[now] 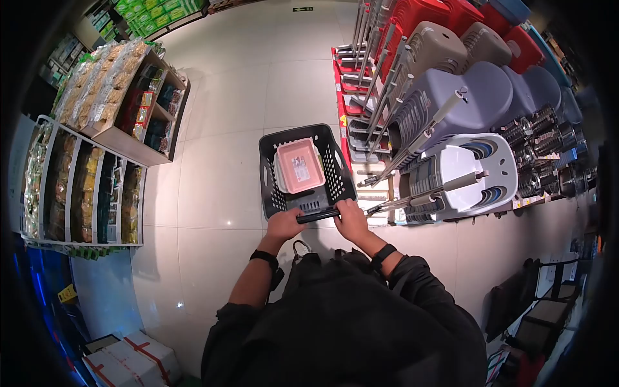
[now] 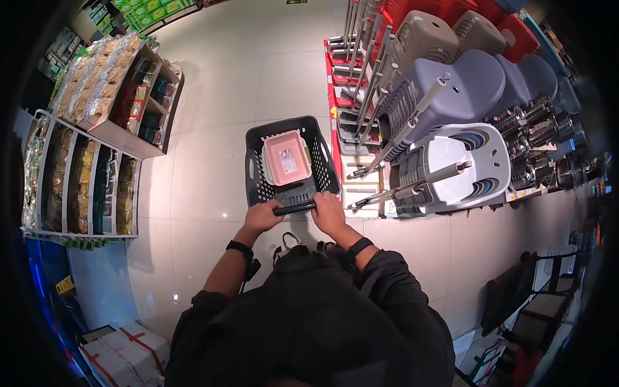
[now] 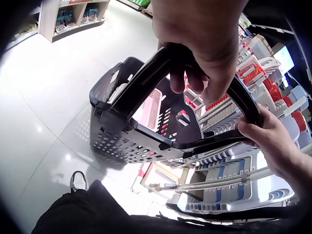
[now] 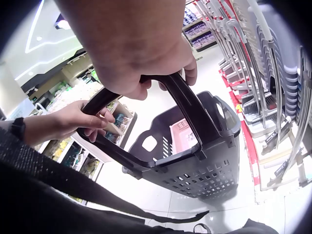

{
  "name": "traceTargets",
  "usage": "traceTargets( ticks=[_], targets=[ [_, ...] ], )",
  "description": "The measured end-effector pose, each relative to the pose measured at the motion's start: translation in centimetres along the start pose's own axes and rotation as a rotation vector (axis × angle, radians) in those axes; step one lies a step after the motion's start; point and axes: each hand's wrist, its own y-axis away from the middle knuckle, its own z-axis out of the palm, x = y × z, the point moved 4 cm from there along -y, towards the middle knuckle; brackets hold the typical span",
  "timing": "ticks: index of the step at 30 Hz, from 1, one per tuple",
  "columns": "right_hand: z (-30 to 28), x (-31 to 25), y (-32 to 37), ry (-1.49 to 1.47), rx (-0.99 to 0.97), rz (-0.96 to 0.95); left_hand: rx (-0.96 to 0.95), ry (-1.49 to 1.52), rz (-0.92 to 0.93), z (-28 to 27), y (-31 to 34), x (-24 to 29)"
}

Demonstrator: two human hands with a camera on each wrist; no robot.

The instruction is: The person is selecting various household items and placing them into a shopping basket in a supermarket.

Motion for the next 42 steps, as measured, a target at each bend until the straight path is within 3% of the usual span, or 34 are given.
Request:
traceTargets(
  ticks=[11,24,31,36,42],
  targets=[
    [0.1,0.8,-3.7,0.017,0.048,0.079,-0.019,-0.01,0.087,-2.7,-4.7,0.2],
    [-0.3,1.1,-8.8,-0.021,0.046,0.054,-0.066,-0.065,-0.058,-6.0,-9.7,-0.9],
    [-0.2,2.6,-12.9,-0.079,0.049,0.099,-0.039,-0.065,0.007,-7.0,-13.8,-1.3],
    [-0.4,3.3,-15.5,-0.113,0.145,0.165,-0.122,-0.046,0.03,-7.9,-17.1,-1.1],
    [-1.1,3.1,-15.7,-0.186,0.121,0.247,-0.203,-0.053,0.04,-9.2,-18.7,-1.5]
  ],
)
